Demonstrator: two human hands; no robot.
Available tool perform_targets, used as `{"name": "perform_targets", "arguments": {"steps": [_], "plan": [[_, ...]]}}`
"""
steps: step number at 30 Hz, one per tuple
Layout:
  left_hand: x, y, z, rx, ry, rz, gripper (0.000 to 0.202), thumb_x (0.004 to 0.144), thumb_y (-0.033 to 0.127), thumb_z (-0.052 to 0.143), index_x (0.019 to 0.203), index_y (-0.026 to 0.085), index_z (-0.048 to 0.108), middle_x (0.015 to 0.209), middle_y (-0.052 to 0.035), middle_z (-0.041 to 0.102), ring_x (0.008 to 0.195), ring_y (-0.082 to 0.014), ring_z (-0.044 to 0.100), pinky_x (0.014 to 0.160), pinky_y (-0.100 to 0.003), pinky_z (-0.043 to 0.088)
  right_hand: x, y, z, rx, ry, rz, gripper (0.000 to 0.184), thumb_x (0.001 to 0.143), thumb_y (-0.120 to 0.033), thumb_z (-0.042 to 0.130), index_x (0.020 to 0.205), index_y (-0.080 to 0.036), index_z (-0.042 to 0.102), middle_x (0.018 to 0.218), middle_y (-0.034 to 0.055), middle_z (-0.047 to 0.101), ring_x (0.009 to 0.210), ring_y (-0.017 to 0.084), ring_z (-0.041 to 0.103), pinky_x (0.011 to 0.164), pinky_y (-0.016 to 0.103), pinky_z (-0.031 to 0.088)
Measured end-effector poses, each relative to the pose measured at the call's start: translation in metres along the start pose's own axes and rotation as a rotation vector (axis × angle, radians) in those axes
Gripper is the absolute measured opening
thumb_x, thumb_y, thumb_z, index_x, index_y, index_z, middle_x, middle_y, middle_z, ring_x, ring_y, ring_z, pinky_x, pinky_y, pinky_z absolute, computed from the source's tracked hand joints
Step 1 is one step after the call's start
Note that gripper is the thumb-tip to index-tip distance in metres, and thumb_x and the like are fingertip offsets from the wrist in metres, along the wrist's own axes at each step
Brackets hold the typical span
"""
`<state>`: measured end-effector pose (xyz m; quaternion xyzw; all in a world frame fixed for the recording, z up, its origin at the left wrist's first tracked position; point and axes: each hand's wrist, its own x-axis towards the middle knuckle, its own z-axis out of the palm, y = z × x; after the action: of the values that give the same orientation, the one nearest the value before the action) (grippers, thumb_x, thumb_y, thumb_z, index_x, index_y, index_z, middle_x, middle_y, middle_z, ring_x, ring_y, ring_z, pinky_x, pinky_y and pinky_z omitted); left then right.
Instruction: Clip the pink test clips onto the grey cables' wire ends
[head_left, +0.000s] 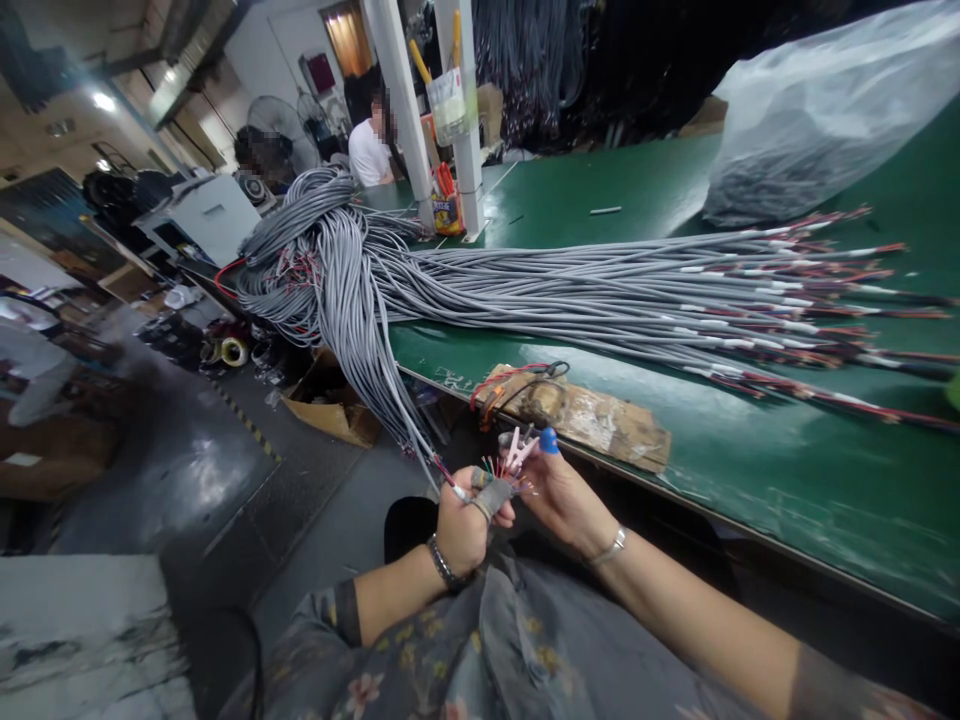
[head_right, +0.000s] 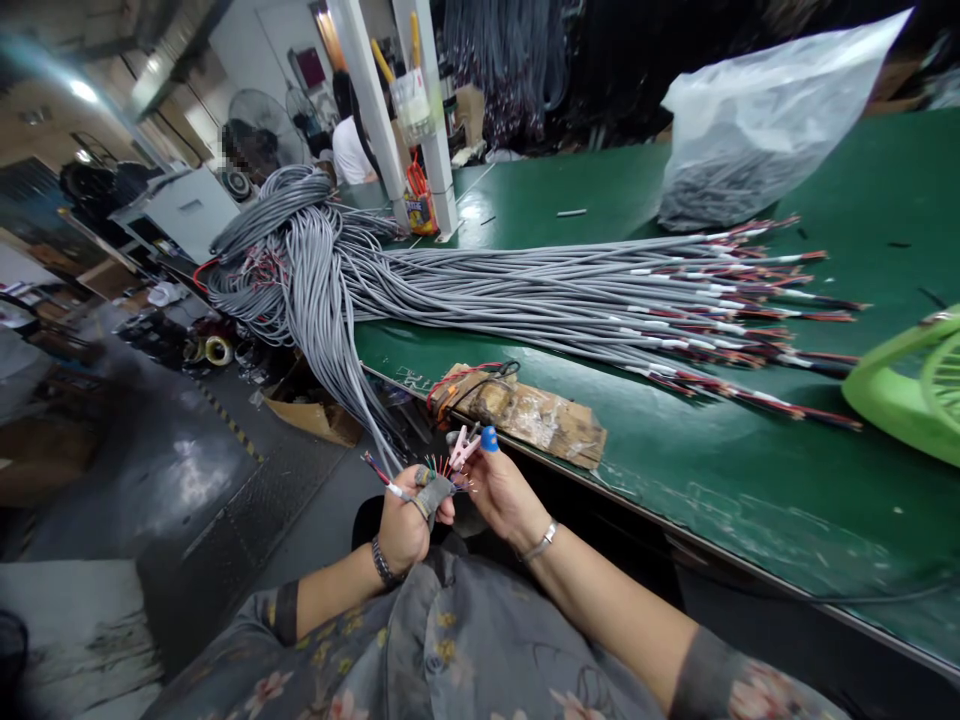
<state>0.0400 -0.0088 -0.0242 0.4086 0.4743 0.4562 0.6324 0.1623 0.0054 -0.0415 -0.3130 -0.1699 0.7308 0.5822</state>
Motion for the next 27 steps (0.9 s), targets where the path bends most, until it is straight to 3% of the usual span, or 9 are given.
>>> {"name": "perform_targets", "arguments": {"steps": [10, 16, 22, 27], "plan": [[-0.005, 0.003, -0.004, -0.044, 0.010, 0.012, 0.042, 0.058, 0.052, 0.078, 0.059, 0.015, 0.057, 0.046, 0.0015, 0.057, 0.038, -0.0074, 0.049, 0.040, -0.018, 0.041, -0.008, -0.014, 0.003, 0.038, -0.067, 0.074, 0.043, 0.068, -0.064, 0.068, 0.078, -0.022, 0.071, 0.076, 0.0036, 0.068, 0.066, 0.015, 0.057, 0.057, 0.026, 0.045], [-0.004, 0.008, 0.000, -0.035, 0.018, 0.001, 0.041, 0.057, 0.051, 0.078, 0.059, 0.015, 0.057, 0.045, 0.0013, 0.057, 0.038, -0.0083, 0.050, 0.039, -0.019, 0.041, -0.005, -0.014, 0.004, -0.052, 0.025, -0.033, 0.036, 0.060, -0.052, 0.080, 0.074, -0.021, 0.068, 0.069, 0.0000, 0.065, 0.061, 0.013, 0.054, 0.057, 0.025, 0.043], [-0.001, 0.008, 0.003, -0.029, 0.016, -0.009, 0.041, 0.058, 0.051, 0.076, 0.059, 0.016, 0.055, 0.045, 0.0011, 0.057, 0.037, -0.0081, 0.049, 0.039, -0.019, 0.040, -0.011, -0.018, 0.011, -0.159, 0.010, -0.081, 0.042, 0.062, -0.058, 0.076, 0.067, -0.018, 0.065, 0.062, 0.0002, 0.060, 0.055, 0.012, 0.047, 0.054, 0.027, 0.038], [0.000, 0.007, 0.003, -0.019, 0.020, -0.023, 0.041, 0.058, 0.051, 0.076, 0.060, 0.016, 0.054, 0.044, 0.0017, 0.057, 0.037, -0.0079, 0.049, 0.039, -0.019, 0.040, -0.009, -0.015, 0.008, -0.099, 0.002, -0.036, 0.041, 0.062, -0.057, 0.077, 0.070, -0.018, 0.067, 0.062, 0.0002, 0.060, 0.056, 0.013, 0.048, 0.055, 0.028, 0.038]]}}
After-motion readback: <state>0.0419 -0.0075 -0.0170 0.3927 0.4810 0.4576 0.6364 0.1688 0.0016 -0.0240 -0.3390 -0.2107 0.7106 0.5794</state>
